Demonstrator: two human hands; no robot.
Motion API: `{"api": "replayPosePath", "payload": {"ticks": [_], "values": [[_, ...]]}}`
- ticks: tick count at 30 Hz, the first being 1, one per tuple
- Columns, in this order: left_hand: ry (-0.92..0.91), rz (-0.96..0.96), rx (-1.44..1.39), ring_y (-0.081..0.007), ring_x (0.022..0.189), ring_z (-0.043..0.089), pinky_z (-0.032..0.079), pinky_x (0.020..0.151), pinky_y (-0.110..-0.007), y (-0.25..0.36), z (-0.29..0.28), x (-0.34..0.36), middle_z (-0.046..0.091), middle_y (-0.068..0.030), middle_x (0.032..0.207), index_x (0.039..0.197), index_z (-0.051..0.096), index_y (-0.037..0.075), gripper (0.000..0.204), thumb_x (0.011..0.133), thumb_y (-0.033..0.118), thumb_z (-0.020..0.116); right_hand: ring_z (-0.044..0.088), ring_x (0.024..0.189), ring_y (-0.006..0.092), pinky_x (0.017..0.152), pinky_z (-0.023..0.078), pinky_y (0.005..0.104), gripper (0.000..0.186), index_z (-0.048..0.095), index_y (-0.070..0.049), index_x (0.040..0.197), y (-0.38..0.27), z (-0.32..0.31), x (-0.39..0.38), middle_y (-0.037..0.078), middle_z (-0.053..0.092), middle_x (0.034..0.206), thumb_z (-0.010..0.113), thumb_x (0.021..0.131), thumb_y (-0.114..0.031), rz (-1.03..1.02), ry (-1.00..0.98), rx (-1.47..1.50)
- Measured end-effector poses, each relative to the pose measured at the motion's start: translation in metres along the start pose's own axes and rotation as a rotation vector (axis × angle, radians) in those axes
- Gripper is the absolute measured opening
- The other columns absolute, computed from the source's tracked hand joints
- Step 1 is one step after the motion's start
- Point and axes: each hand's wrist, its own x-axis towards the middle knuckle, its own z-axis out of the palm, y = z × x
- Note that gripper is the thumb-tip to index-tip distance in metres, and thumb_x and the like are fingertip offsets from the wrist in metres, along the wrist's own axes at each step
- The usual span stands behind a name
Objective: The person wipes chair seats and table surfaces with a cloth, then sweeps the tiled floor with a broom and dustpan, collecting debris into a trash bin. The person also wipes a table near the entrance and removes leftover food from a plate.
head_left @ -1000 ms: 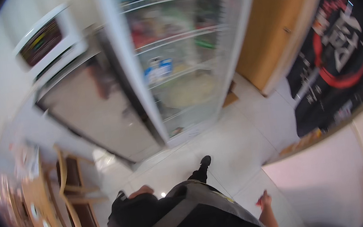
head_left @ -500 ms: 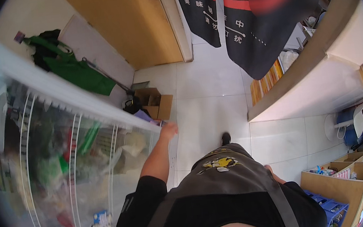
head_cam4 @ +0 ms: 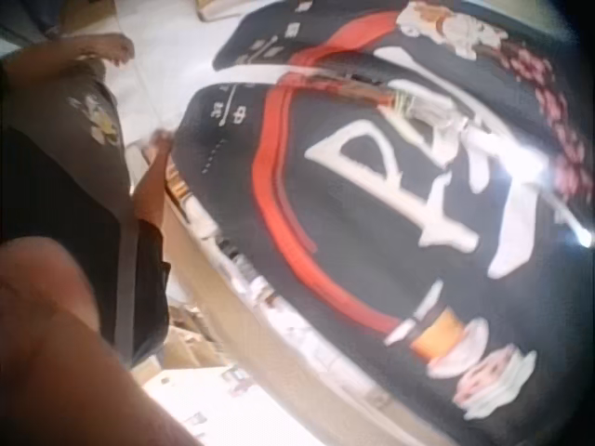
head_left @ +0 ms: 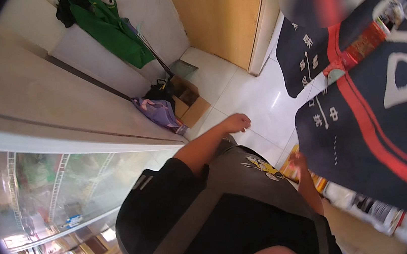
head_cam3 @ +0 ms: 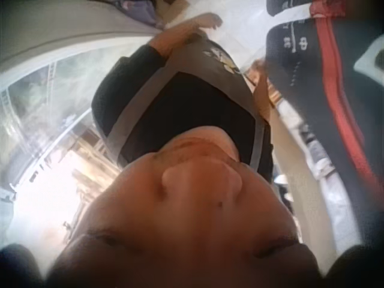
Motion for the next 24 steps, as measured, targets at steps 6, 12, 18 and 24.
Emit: {"api": "replayPosePath", "payload": {"ticks": [6, 12, 18, 24], "values": [[0.219, -0.065, -0.135, -0.0191, 0.065, 0.065, 0.052, 0.06, -0.031, 0.011, -0.06, 0.111, 0.069, -0.0104, 0.08, 0.101, 0.065, -0.004, 0.021, 0.087, 0.01, 0.058, 0.063, 0.074, 0.0116, 0.069, 0.052, 0.0255, 0.04, 0.055, -0.003, 0.13, -0.282, -0.001, 0.013, 0.006, 0.069, 0.099, 0.058, 0.094, -0.021, -0.443, -0.191, -0.124], [0.064, -0.101, 0.04, -0.0161, 0.071, 0.066, 0.052, 0.061, -0.033, 0.046, -0.09, 0.212, 0.071, -0.0076, 0.084, 0.09, 0.074, 0.003, 0.02, 0.081, 0.018, 0.065, 0.066, 0.08, 0.0213, 0.079, 0.057, 0.0361, 0.055, 0.039, 0.0, 0.142, -0.28, 0.01, 0.071, 0.021, 0.065, 0.112, 0.059, 0.092, -0.011, -0.338, -0.342, 0.199], [0.285, 0.065, 0.485, -0.0336, 0.082, 0.066, 0.052, 0.076, -0.045, 0.053, -0.158, 0.289, 0.07, -0.0153, 0.085, 0.081, 0.074, 0.009, 0.027, 0.072, 0.034, 0.07, 0.067, 0.075, 0.0298, 0.066, 0.057, 0.0393, 0.076, 0.014, -0.015, 0.152, -0.261, -0.012, 0.149, 0.024, 0.064, 0.11, 0.061, 0.093, -0.016, -0.3, -0.366, 0.128], [0.627, -0.103, 0.334, -0.0299, 0.077, 0.065, 0.052, 0.073, -0.042, 0.028, -0.26, 0.263, 0.07, -0.0121, 0.082, 0.082, 0.071, 0.008, 0.031, 0.075, 0.038, 0.074, 0.069, 0.083, 0.0334, 0.068, 0.057, 0.0415, 0.041, 0.041, -0.002, 0.128, -0.284, -0.011, 0.289, 0.023, 0.065, 0.104, 0.056, 0.092, -0.016, -0.128, -0.38, 0.03]]}}
